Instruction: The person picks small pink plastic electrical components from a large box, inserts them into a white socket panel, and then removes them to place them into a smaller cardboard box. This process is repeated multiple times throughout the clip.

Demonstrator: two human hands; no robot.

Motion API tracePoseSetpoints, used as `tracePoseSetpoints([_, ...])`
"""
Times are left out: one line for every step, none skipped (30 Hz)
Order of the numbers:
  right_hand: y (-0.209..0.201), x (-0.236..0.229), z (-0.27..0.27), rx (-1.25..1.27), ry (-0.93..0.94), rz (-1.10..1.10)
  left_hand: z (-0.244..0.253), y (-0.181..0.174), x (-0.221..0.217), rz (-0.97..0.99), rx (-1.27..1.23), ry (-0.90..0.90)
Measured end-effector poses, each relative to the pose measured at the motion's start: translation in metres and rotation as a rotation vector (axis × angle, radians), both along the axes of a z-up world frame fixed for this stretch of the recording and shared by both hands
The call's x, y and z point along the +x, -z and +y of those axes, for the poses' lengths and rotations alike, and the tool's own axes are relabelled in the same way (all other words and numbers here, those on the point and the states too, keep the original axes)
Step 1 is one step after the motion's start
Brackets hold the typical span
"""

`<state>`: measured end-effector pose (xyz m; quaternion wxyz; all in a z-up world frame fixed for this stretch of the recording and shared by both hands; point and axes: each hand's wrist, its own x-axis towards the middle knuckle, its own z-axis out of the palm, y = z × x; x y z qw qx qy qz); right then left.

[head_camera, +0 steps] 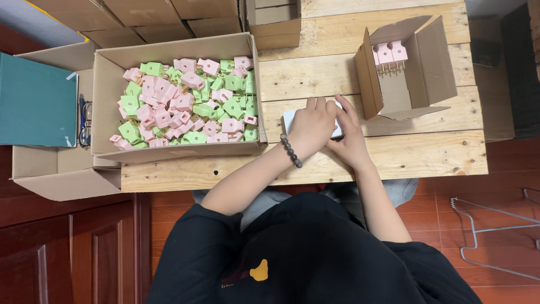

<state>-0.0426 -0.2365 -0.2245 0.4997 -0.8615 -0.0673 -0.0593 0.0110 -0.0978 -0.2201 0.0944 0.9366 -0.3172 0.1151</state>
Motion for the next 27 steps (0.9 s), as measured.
tracePoseSetpoints([-0.001, 0.001, 0.001, -0.001, -0.003, 0.001, 0.002, -0.002, 0.0, 0.001, -0.001, -0.003])
tracePoseSetpoints([-0.002, 0.002, 0.001, 0.006, -0.003, 0.005, 0.004, -0.004, 0.0, -0.027, 0.015, 0.0])
tracePoseSetpoints([-0.002, 0.0, 0.001, 0.01, -0.005, 0.011, 0.005, -0.005, -0.003, -0.051, 0.029, 0.0])
tracePoseSetpoints([-0.003, -0.003, 0.0, 0.008, -0.009, 0.016, 0.005, -0.003, -0.006, -0.046, 0.027, -0.004])
tracePoseSetpoints([-0.003, -0.002, 0.0, -0.006, -0.011, 0.008, 0.006, -0.002, -0.005, -0.052, 0.019, -0.012])
tracePoseSetpoints([-0.004, -0.002, 0.001, -0.019, -0.013, 0.0, 0.006, -0.002, -0.004, -0.057, 0.011, -0.019])
tracePoseSetpoints([-0.006, -0.002, 0.002, -0.019, -0.014, -0.002, 0.006, -0.002, -0.004, -0.059, 0.01, -0.02])
tracePoseSetpoints([-0.008, -0.002, 0.003, -0.026, -0.011, 0.005, 0.005, -0.002, -0.004, -0.03, -0.004, -0.031])
tracePoseSetpoints([-0.01, -0.001, 0.005, -0.03, -0.008, 0.009, 0.006, -0.003, -0.003, -0.004, -0.017, -0.041])
tracePoseSetpoints([-0.009, 0.0, 0.005, -0.029, -0.01, 0.006, 0.006, -0.004, -0.002, -0.007, -0.016, -0.042])
tracePoseSetpoints([-0.007, 0.0, 0.005, -0.033, -0.009, 0.001, 0.005, -0.005, -0.003, 0.015, -0.026, -0.061])
tracePoseSetpoints([-0.006, -0.001, 0.004, -0.037, -0.009, -0.005, 0.004, -0.005, -0.004, 0.037, -0.037, -0.08])
tracePoseSetpoints([-0.003, -0.001, 0.004, -0.039, -0.006, 0.001, 0.001, 0.001, -0.004, 0.042, -0.038, -0.078])
tracePoseSetpoints([-0.001, -0.002, 0.004, -0.036, -0.007, -0.014, -0.001, 0.007, -0.004, 0.024, -0.021, -0.089])
tracePoseSetpoints([0.0, 0.0, 0.004, -0.035, -0.01, -0.035, -0.003, 0.013, -0.001, 0.001, -0.004, -0.102])
tracePoseSetpoints([0.002, -0.001, 0.003, -0.037, -0.009, -0.034, 0.0, 0.002, -0.003, 0.002, -0.006, -0.101])
tracePoseSetpoints([0.002, 0.0, 0.002, -0.027, -0.013, -0.05, 0.003, -0.009, -0.003, 0.119, -0.08, -0.071])
tracePoseSetpoints([0.003, 0.001, 0.001, -0.016, -0.017, -0.066, 0.006, -0.021, -0.003, 0.237, -0.155, -0.039])
tracePoseSetpoints([0.008, 0.002, -0.001, -0.016, -0.014, -0.066, 0.011, -0.043, -0.006, 0.237, -0.154, -0.036])
tracePoseSetpoints([0.013, 0.003, -0.003, -0.03, -0.015, -0.075, 0.017, -0.066, -0.009, 0.307, -0.208, -0.011])
tracePoseSetpoints([0.018, 0.004, -0.005, -0.045, -0.021, -0.082, 0.023, -0.088, -0.013, 0.381, -0.264, 0.012])
tracePoseSetpoints([0.015, 0.002, -0.004, -0.045, -0.022, -0.08, 0.032, -0.099, -0.014, 0.383, -0.265, 0.01])
tracePoseSetpoints([0.012, 0.003, -0.004, -0.032, -0.033, -0.08, 0.041, -0.11, -0.013, 0.387, -0.365, 0.047])
tracePoseSetpoints([0.008, 0.004, -0.003, -0.019, -0.044, -0.08, 0.05, -0.122, -0.012, 0.391, -0.466, 0.085])
tracePoseSetpoints([0.008, 0.004, -0.003, -0.019, -0.047, -0.08, 0.055, -0.123, -0.01, 0.39, -0.467, 0.082])
tracePoseSetpoints([0.008, 0.004, -0.002, -0.021, -0.044, -0.092, 0.061, -0.125, -0.008, 0.41, -0.493, 0.094])
tracePoseSetpoints([0.008, 0.003, -0.002, -0.022, -0.043, -0.102, 0.067, -0.126, -0.007, 0.43, -0.519, 0.105])
